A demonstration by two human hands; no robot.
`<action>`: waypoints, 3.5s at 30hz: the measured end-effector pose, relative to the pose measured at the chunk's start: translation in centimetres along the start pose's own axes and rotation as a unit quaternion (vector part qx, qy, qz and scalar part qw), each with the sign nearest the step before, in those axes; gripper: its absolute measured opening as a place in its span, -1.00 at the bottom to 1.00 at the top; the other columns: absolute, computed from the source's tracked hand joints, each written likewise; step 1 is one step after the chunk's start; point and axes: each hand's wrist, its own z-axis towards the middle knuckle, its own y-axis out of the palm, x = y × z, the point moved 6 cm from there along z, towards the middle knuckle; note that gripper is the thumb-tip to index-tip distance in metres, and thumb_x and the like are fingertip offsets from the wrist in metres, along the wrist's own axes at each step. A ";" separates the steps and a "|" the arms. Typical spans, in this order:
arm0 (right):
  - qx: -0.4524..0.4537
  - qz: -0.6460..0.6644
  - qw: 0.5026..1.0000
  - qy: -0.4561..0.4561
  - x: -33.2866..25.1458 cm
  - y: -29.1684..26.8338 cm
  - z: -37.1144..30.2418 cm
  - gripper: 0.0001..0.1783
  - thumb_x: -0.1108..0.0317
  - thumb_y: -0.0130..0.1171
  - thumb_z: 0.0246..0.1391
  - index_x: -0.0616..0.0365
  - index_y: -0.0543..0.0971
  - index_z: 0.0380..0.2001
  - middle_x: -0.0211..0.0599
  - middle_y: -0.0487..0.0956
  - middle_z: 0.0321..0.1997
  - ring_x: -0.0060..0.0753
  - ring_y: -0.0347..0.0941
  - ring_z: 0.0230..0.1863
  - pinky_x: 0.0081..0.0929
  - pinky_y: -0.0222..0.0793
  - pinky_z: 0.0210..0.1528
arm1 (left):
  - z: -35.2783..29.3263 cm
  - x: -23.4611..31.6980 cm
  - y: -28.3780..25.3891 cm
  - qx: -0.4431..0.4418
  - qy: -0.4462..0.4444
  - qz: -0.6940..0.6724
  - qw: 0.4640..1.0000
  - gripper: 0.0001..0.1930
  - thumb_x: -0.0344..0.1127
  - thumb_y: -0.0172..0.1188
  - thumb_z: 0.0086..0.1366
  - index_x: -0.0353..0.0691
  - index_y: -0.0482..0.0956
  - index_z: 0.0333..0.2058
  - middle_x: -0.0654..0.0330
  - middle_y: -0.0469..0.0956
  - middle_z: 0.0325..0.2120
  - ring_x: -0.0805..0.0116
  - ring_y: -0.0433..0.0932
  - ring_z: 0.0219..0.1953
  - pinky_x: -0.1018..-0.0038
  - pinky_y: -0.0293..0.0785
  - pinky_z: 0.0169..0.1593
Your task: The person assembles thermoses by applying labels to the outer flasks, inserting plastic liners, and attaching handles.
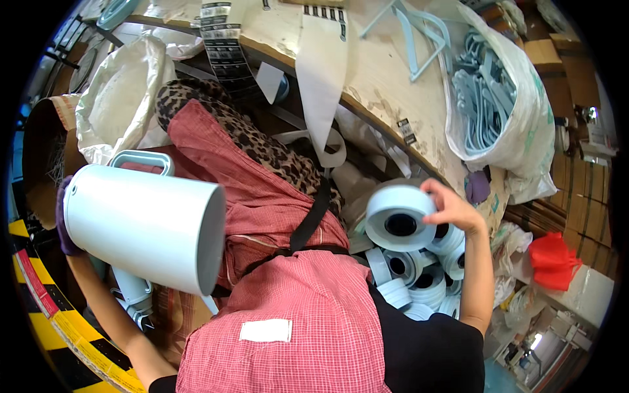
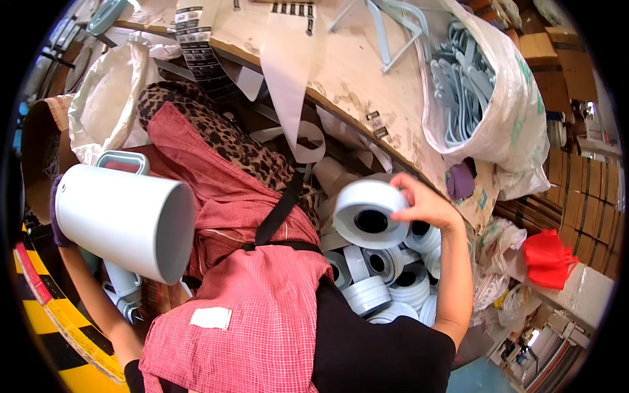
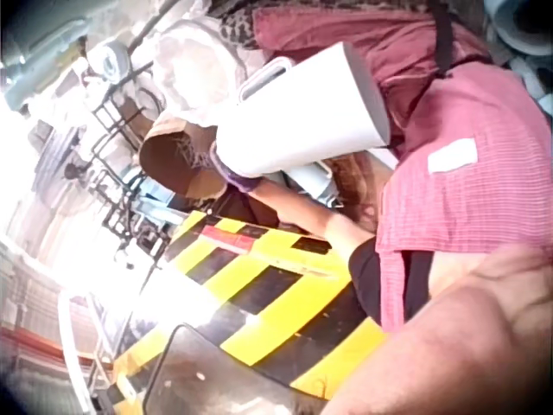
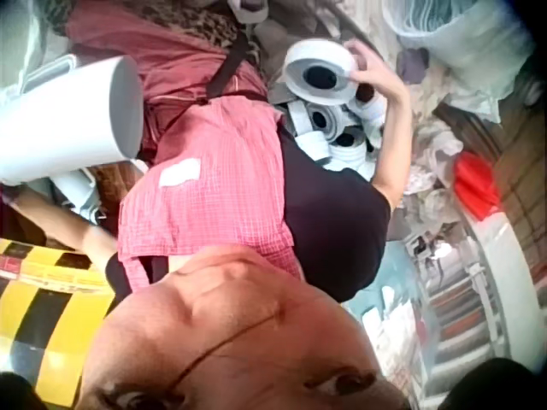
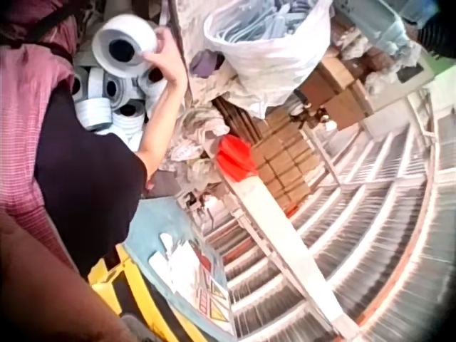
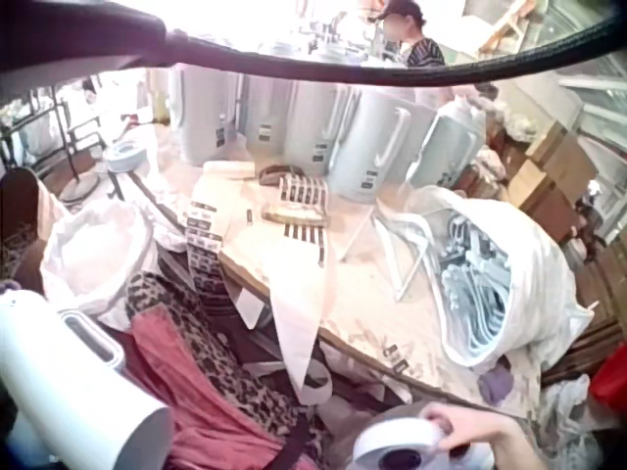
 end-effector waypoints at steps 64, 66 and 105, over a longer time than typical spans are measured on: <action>0.542 0.108 0.686 -0.473 -15.7 -16.0 16.2 -0.34 0.52 -0.02 0.36 0.09 0.10 0.47 -0.27 0.49 0.06 -0.65 0.32 -0.36 -0.66 0.31 -0.38 | -15.6 14.7 18.7 0.272 0.320 -0.007 0.907 -0.29 0.19 -0.01 0.30 -0.25 0.34 0.23 -0.32 0.25 0.31 -0.22 0.35 0.30 -0.07 0.33 0.31; 0.587 0.032 0.550 -0.594 -17.9 -11.5 13.2 -0.38 0.49 0.00 0.39 0.07 0.12 0.44 -0.28 0.48 -0.05 -0.63 0.27 -0.40 -0.61 0.27 -0.42 | -16.4 15.3 18.9 0.365 0.208 0.041 0.907 -0.32 0.19 -0.02 0.28 -0.22 0.38 0.18 -0.30 0.27 0.30 -0.23 0.32 0.31 -0.09 0.34 0.30; -0.171 0.188 0.859 -0.444 -26.7 29.5 11.1 -0.36 0.38 -0.24 0.50 0.13 -0.07 0.55 -0.41 0.36 -0.46 -0.40 0.52 -0.39 -0.36 0.55 -0.09 | -16.4 12.5 25.3 0.263 -0.010 -0.332 0.906 -0.20 -0.09 0.24 0.31 -0.25 0.14 0.41 0.01 0.26 0.35 0.29 0.35 0.27 0.34 0.32 0.32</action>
